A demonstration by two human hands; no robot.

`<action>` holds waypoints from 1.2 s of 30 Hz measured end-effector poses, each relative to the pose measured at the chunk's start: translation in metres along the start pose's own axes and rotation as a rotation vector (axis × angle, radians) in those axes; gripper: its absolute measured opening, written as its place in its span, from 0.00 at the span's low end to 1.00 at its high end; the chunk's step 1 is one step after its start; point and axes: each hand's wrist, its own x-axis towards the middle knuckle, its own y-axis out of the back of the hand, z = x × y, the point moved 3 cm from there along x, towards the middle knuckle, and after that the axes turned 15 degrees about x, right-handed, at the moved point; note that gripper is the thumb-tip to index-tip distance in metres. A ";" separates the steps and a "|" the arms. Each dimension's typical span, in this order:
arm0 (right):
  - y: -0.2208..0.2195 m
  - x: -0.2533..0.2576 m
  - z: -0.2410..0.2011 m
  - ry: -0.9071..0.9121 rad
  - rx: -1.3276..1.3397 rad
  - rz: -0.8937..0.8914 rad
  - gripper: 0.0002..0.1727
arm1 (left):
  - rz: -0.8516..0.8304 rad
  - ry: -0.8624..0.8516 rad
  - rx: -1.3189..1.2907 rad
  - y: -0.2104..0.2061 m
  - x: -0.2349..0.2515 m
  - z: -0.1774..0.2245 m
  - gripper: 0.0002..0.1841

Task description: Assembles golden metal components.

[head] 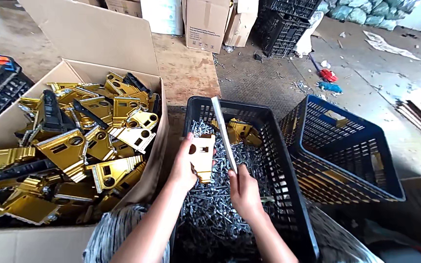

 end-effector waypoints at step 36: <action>0.068 0.168 0.202 -0.813 -0.453 -0.011 0.29 | 0.121 -0.193 0.052 0.066 0.049 0.060 0.51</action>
